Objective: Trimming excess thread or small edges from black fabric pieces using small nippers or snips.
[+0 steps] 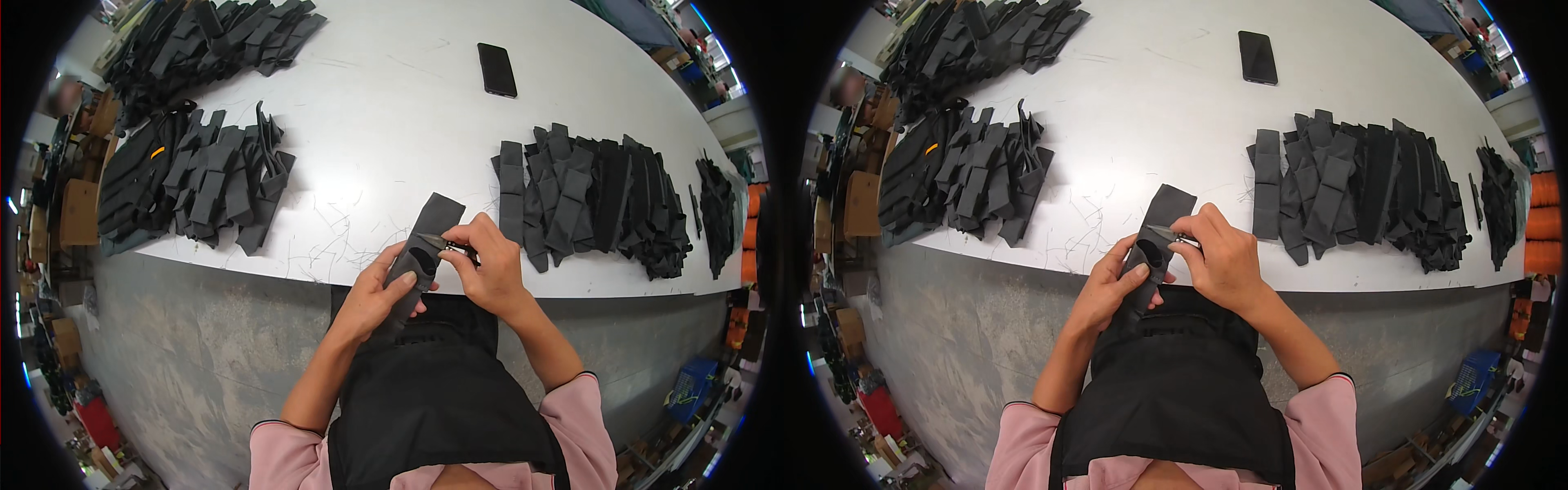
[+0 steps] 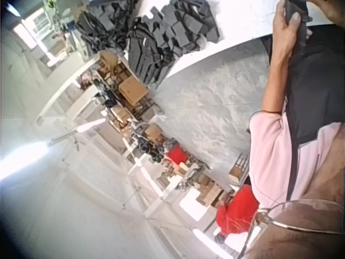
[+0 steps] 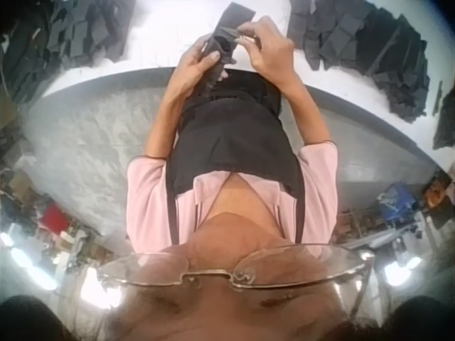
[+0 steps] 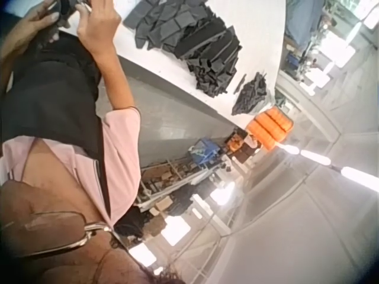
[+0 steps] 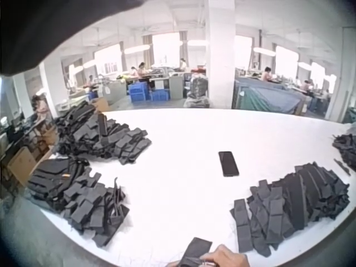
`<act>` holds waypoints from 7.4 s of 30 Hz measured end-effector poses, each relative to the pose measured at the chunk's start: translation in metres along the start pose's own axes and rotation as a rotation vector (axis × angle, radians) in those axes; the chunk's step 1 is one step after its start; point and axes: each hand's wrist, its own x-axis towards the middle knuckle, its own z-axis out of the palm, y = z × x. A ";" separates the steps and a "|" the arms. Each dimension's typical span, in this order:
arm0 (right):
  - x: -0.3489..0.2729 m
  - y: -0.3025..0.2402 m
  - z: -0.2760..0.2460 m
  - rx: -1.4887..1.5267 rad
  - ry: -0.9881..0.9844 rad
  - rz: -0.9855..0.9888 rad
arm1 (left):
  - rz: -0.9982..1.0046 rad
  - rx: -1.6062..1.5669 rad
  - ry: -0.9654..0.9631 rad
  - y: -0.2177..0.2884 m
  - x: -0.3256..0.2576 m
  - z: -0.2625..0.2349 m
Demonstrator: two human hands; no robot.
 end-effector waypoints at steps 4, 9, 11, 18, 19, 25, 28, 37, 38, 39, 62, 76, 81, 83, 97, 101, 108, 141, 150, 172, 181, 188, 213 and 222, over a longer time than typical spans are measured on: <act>-0.004 0.006 -0.007 0.389 -0.089 0.276 | -0.003 -0.008 0.001 -0.003 -0.002 0.000; -0.003 0.005 0.000 0.343 -0.005 0.305 | 0.025 0.000 -0.010 -0.001 0.002 0.000; 0.003 0.007 0.007 0.338 -0.022 0.290 | 0.037 0.006 -0.017 -0.001 0.004 0.001; -0.019 0.013 0.002 0.663 -0.103 0.556 | 0.099 -0.492 0.126 0.004 0.021 -0.033; -0.028 0.009 0.005 0.487 -0.149 0.398 | 0.092 -0.553 0.159 0.004 0.023 -0.035; -0.049 -0.023 0.021 0.075 -0.101 0.109 | 0.124 -0.626 0.267 0.011 0.027 -0.037; -0.046 -0.021 0.024 -0.007 -0.052 0.019 | 0.123 -0.621 0.278 0.015 0.026 -0.033; -0.043 -0.027 0.034 -0.103 -0.055 -0.081 | 0.138 -0.719 0.215 0.009 0.027 -0.040; -0.044 -0.029 0.032 -0.100 -0.061 -0.080 | 0.138 -0.720 0.216 0.009 0.026 -0.039; -0.042 -0.031 0.031 -0.099 -0.063 -0.081 | 0.138 -0.714 0.223 0.010 0.026 -0.038; -0.018 -0.040 0.029 -0.078 -0.277 -0.154 | 0.110 -0.683 0.215 0.021 0.017 -0.031; -0.016 -0.033 0.019 -0.058 -0.341 -0.233 | 0.017 -0.752 0.174 0.016 0.019 -0.036; -0.016 -0.041 0.021 -0.023 -0.254 -0.124 | 0.043 -0.728 0.185 0.020 0.019 -0.032; -0.013 -0.038 0.024 -0.147 -0.326 -0.219 | 0.051 -0.733 0.158 0.021 0.020 -0.032; -0.030 -0.038 0.040 0.026 -0.212 -0.402 | 0.161 -0.499 0.212 0.027 0.014 -0.022; -0.031 -0.025 0.050 -0.127 -0.357 -0.364 | 0.185 -0.380 0.291 0.024 0.016 -0.019; -0.032 -0.033 0.019 0.139 -0.092 0.092 | 0.207 -0.279 0.340 0.022 0.013 -0.018; -0.025 -0.038 0.022 -0.290 -0.093 -0.217 | 0.155 -0.305 0.204 0.015 0.012 -0.020; -0.020 -0.052 0.030 -0.264 -0.308 -0.073 | 0.164 -0.369 0.209 0.012 0.010 -0.017; -0.020 -0.024 0.037 0.085 -0.144 0.230 | 0.030 -0.311 0.146 -0.017 0.005 -0.017; 0.007 0.007 0.064 0.337 0.248 0.190 | 0.052 -0.122 0.224 -0.030 -0.004 -0.006; 0.009 0.006 0.046 0.312 0.200 0.430 | 0.045 0.066 -0.029 -0.029 0.002 -0.004; -0.026 -0.016 -0.002 -0.053 0.032 0.147 | 0.610 0.471 0.031 -0.006 0.019 -0.015; -0.021 -0.011 0.001 -0.087 0.075 -0.004 | 0.554 0.399 0.055 -0.006 0.016 -0.010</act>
